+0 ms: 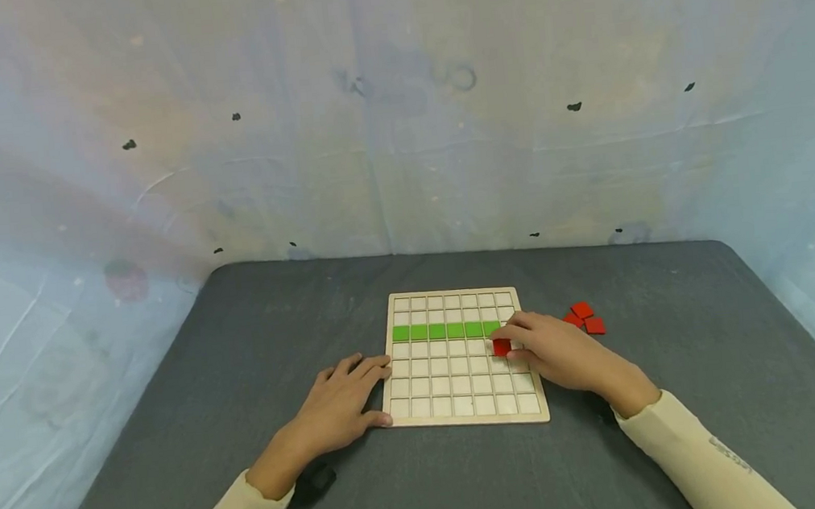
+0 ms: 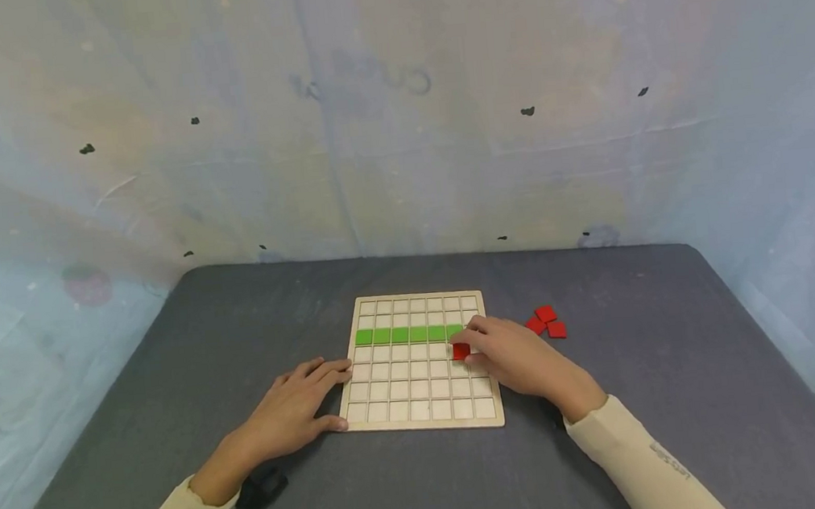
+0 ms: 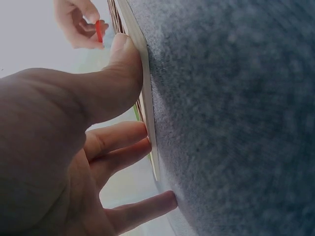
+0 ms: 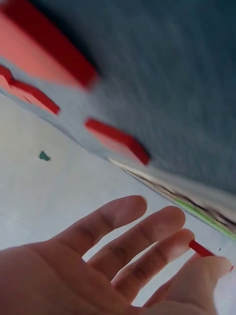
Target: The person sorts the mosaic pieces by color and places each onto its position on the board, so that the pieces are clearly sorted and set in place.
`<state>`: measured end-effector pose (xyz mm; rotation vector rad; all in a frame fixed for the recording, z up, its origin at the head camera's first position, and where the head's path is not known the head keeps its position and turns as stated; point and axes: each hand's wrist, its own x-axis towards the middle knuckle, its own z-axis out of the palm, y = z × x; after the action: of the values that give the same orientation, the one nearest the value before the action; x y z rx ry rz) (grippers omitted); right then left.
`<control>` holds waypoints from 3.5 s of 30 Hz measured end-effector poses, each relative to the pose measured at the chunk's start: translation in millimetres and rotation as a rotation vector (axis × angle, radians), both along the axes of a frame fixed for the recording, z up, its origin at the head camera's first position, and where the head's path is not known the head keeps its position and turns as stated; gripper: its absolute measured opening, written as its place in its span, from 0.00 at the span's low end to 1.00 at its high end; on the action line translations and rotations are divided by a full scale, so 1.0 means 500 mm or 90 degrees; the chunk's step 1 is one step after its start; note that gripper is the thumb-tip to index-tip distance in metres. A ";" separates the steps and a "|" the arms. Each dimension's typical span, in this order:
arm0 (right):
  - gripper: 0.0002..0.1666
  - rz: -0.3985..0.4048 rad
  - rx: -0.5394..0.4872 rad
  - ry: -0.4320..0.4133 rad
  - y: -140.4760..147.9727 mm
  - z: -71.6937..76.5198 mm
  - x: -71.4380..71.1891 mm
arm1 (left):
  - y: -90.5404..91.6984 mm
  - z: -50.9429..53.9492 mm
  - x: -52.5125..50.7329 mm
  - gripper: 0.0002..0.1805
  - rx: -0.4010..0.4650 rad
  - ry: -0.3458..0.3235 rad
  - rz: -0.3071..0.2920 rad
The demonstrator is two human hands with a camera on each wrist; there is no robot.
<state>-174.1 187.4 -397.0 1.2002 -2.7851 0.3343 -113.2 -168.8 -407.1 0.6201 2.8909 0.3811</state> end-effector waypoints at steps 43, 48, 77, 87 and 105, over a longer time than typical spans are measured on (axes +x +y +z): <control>0.21 0.020 -0.031 -0.093 -0.112 0.004 -0.087 | 0.003 0.000 0.005 0.38 -0.005 0.020 -0.009; 0.21 0.028 -0.052 -0.108 -0.127 0.005 -0.088 | 0.003 -0.001 0.005 0.38 -0.003 0.016 -0.006; 0.23 0.066 -0.047 -0.142 -0.249 0.002 -0.079 | 0.002 -0.001 0.005 0.38 -0.012 0.029 -0.016; 0.22 0.068 -0.015 -0.111 -0.272 -0.001 -0.076 | 0.003 0.003 0.007 0.38 -0.015 0.036 -0.017; 0.21 0.074 0.051 -0.052 -0.286 -0.013 -0.071 | -0.002 -0.002 0.004 0.39 -0.017 0.029 -0.012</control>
<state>-209.5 44.3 -403.3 1.4015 -2.8289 0.2909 -111.3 -169.6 -408.4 0.6592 2.9255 0.3289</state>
